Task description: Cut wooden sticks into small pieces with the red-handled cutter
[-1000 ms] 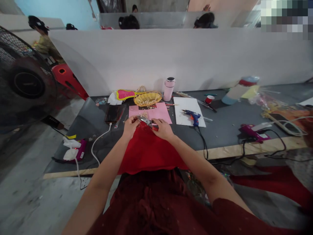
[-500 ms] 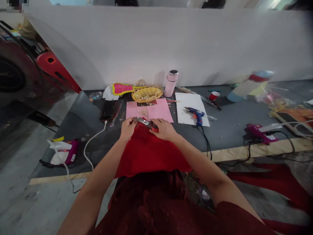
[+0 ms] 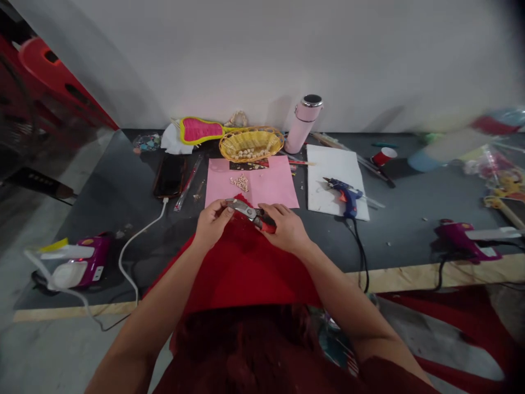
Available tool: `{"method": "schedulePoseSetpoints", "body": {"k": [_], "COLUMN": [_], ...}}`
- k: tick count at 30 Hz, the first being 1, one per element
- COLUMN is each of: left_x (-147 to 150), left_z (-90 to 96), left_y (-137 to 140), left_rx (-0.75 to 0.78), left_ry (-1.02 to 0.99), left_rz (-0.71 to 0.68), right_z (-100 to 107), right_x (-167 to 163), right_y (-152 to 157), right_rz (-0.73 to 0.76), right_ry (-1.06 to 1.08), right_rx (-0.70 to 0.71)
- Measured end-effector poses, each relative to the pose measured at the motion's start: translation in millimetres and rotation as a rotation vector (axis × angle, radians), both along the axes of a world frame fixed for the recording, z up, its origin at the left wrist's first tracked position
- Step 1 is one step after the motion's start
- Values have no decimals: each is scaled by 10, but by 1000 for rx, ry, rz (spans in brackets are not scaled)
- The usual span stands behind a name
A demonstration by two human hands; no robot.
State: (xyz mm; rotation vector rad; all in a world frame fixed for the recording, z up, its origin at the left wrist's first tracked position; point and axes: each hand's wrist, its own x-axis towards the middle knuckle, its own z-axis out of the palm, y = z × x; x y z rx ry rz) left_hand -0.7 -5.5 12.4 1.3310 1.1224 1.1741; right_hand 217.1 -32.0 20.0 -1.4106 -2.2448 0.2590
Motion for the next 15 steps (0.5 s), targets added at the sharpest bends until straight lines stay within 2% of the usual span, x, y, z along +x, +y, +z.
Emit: {"method": "schedulePoseSetpoints", "body": {"k": [4,9,15], "left_x": [6,48,60], "left_z": [-37,-32,-77], "left_y": [-12,-19,8], "left_rx": [-16,-92,-133], "left_ry": [47,-87,-145], "left_rz": [12,35,3], "right_z": [-49,-77,-66], "right_x": [4,15,58], "right_y": [1,7,27], "right_rz": [6,11,6], "right_ry": [-28,-37,-74], "right_rx": [1,-45,-93]}}
